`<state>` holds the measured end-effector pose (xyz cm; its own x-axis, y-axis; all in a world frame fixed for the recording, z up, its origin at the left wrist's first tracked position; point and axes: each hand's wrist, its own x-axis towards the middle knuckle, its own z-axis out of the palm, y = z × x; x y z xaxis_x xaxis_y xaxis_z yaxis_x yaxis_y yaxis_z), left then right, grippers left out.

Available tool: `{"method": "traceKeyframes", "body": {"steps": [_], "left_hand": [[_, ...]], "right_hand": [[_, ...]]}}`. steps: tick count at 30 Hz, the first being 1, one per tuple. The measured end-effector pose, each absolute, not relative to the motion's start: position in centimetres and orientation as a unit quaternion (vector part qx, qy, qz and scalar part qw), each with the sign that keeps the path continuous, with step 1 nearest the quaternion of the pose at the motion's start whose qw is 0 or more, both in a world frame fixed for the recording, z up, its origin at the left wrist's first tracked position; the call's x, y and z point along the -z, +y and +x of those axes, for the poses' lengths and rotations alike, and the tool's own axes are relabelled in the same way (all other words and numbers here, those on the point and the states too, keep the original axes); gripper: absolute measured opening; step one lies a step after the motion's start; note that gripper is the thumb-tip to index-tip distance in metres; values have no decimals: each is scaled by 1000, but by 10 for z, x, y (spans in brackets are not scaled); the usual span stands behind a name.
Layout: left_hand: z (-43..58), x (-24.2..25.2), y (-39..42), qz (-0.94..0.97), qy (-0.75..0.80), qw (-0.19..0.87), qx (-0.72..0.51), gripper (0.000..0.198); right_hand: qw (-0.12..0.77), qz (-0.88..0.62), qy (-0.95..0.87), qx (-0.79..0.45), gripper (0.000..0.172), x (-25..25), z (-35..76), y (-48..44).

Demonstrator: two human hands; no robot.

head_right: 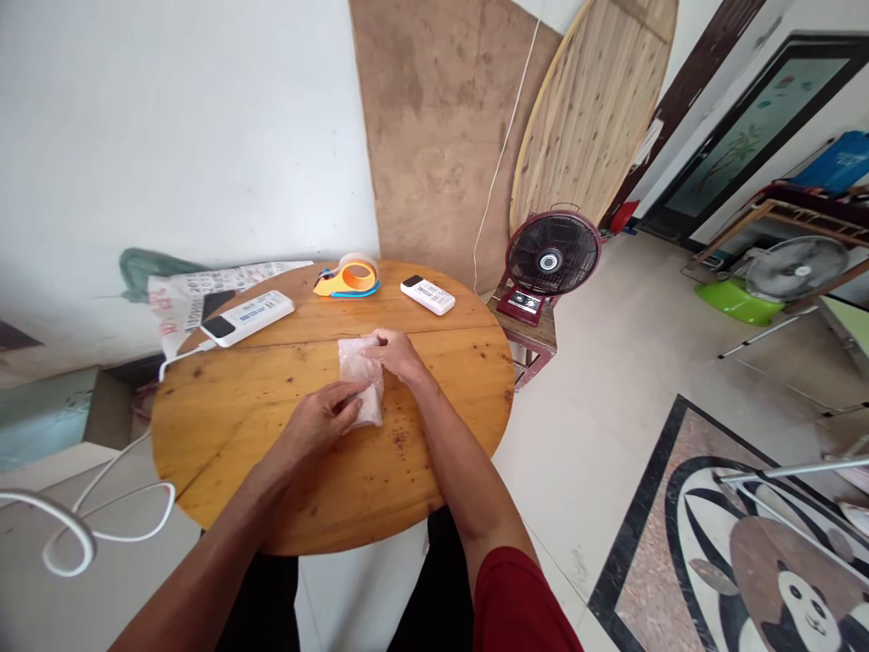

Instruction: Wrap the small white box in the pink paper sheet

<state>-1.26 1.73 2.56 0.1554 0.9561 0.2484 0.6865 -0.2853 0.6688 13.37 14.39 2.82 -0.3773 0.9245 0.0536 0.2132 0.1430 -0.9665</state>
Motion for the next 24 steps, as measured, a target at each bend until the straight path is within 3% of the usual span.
{"method": "traceKeyframes", "body": {"steps": [3, 12, 17, 22, 24], "left_hand": [[-12, -27, 16, 727, 558, 213, -340, 34], [-3, -18, 4, 646, 658, 135, -363, 20], [-5, -10, 6, 627, 646, 105, -423, 48], [-7, -12, 6, 687, 589, 122, -408, 13], [-7, -15, 3, 694, 582, 134, -402, 10]], "right_hand": [[329, -394, -678, -526, 27, -48, 138, 134], [309, -379, -758, -432, 4, -74, 155, 79], [288, -390, -801, -352, 7, -74, 158, 52], [290, -381, -833, -276, 12, -65, 162, 24], [305, -369, -837, -266, 16, -57, 163, 15]]}}
